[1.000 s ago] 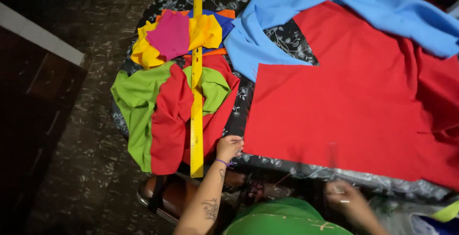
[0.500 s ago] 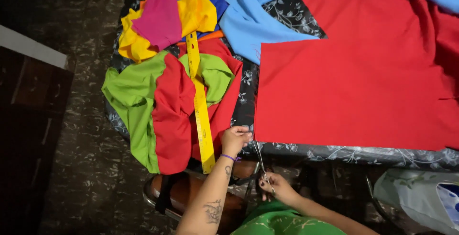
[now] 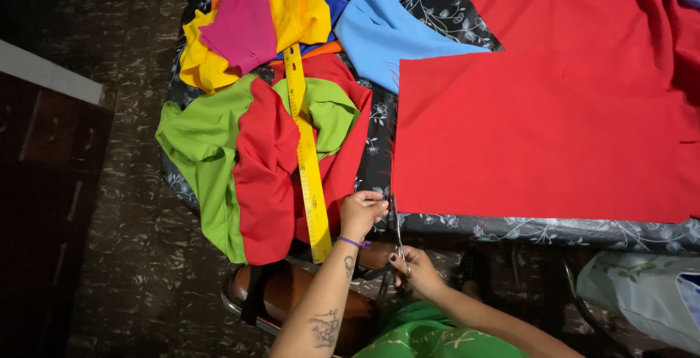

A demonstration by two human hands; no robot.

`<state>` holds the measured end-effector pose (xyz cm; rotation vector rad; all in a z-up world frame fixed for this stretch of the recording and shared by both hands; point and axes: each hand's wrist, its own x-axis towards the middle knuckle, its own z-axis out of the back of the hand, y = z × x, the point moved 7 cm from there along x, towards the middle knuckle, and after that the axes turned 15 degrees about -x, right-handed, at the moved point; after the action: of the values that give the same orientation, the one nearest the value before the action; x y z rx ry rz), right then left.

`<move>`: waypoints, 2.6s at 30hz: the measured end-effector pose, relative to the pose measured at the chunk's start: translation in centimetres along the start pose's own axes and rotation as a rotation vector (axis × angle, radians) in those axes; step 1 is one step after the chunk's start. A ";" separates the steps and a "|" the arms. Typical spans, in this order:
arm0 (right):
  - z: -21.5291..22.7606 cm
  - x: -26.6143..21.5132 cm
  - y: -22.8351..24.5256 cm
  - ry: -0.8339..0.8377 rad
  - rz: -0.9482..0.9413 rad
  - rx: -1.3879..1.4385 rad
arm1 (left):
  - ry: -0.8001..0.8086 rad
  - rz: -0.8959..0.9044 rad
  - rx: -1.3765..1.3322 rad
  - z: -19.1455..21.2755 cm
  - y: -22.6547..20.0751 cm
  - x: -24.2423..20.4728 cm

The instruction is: The person uses scissors to cut a large piece of red fabric on a table. After cutting, they fold the fabric and smooth it out with their hands. Other colorful fabrics and a sewing machine are visible in the background.

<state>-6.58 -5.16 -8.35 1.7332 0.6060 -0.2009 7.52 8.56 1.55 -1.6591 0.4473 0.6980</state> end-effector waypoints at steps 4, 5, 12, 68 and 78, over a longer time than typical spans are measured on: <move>-0.8 -0.3 0.7 0.018 0.019 0.044 | 0.003 0.010 0.005 -0.3 -0.8 -0.7; -0.8 -0.2 0.8 0.018 0.018 0.045 | 0.002 0.011 0.005 -0.3 -0.8 -0.7; -1.0 -0.2 1.8 -0.055 0.028 0.004 | 0.005 0.025 0.048 -0.1 -1.2 -1.3; 0.9 1.1 2.8 -0.032 0.093 0.048 | 0.147 -0.566 1.044 -4.9 -6.5 4.6; 1.2 3.6 4.2 -0.104 0.017 -0.023 | 0.161 -0.495 1.009 -5.3 -7.7 3.0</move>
<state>-1.20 -5.82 -6.64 1.6941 0.5148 -0.2694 15.69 5.27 5.79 -0.7954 0.3813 -0.0691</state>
